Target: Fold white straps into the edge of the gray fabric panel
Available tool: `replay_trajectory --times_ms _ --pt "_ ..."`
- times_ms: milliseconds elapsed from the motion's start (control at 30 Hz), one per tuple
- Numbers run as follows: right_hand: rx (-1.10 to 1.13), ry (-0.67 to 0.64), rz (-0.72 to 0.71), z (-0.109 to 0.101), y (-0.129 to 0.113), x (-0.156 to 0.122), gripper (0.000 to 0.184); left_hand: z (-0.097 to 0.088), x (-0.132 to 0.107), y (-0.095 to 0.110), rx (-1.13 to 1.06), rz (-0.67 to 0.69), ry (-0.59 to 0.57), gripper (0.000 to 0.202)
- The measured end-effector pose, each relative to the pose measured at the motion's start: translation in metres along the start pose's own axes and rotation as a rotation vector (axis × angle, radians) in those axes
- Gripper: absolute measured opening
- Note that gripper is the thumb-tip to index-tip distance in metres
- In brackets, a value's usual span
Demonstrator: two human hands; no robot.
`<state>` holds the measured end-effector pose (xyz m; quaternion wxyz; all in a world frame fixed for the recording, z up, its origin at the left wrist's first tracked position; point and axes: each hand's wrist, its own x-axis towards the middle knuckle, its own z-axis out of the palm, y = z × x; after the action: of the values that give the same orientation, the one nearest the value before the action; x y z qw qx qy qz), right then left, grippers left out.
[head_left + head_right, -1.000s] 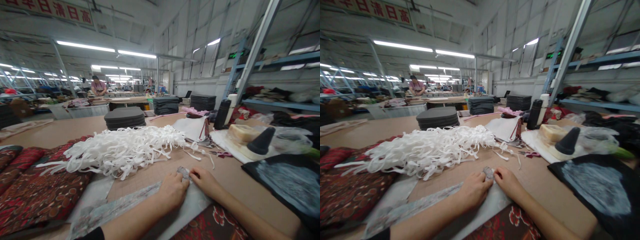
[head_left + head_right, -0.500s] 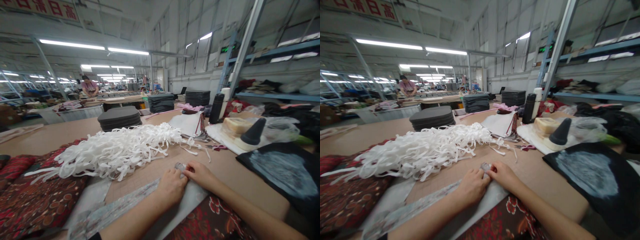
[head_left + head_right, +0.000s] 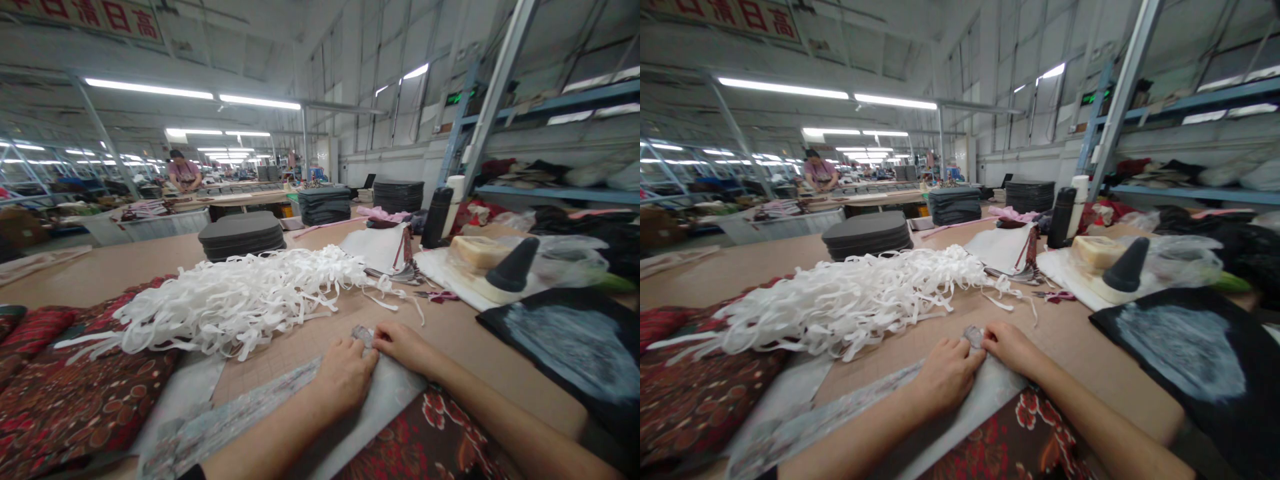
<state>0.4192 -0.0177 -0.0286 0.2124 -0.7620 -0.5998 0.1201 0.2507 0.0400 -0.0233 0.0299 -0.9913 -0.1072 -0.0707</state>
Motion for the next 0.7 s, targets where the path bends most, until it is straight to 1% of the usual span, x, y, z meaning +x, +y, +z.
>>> replay_trajectory --times_ms 133,233,333,433,500,567,633,700 --pt "0.019 -0.043 0.0 0.0 0.003 0.008 0.003 -0.001 0.003 -0.001 -0.008 0.013 -0.004 0.024" --pt "0.027 -0.05 -0.003 -0.001 0.004 0.012 0.003 -0.001 0.004 -0.001 -0.011 0.002 -0.004 0.023" --pt "0.026 -0.038 0.007 -0.001 0.002 0.012 0.005 -0.002 0.004 0.002 -0.014 -0.03 -0.008 0.023" --pt "0.018 -0.022 0.024 0.001 -0.002 0.01 0.005 -0.006 -0.003 0.006 -0.026 -0.075 -0.02 0.025" --pt "0.016 -0.006 0.03 0.002 -0.003 0.008 0.006 -0.011 -0.014 0.007 -0.039 -0.112 -0.037 0.024" --pt "0.026 0.002 0.027 0.003 -0.003 0.007 0.008 -0.016 -0.032 0.004 -0.047 -0.156 -0.06 0.021" --pt "0.041 -0.007 0.018 0.003 -0.001 0.005 0.008 -0.021 -0.054 -0.003 -0.062 -0.212 -0.099 0.015" --pt "0.052 -0.025 0.005 0.002 0.002 0.004 0.01 -0.028 -0.08 -0.014 -0.112 -0.308 -0.146 0.014"
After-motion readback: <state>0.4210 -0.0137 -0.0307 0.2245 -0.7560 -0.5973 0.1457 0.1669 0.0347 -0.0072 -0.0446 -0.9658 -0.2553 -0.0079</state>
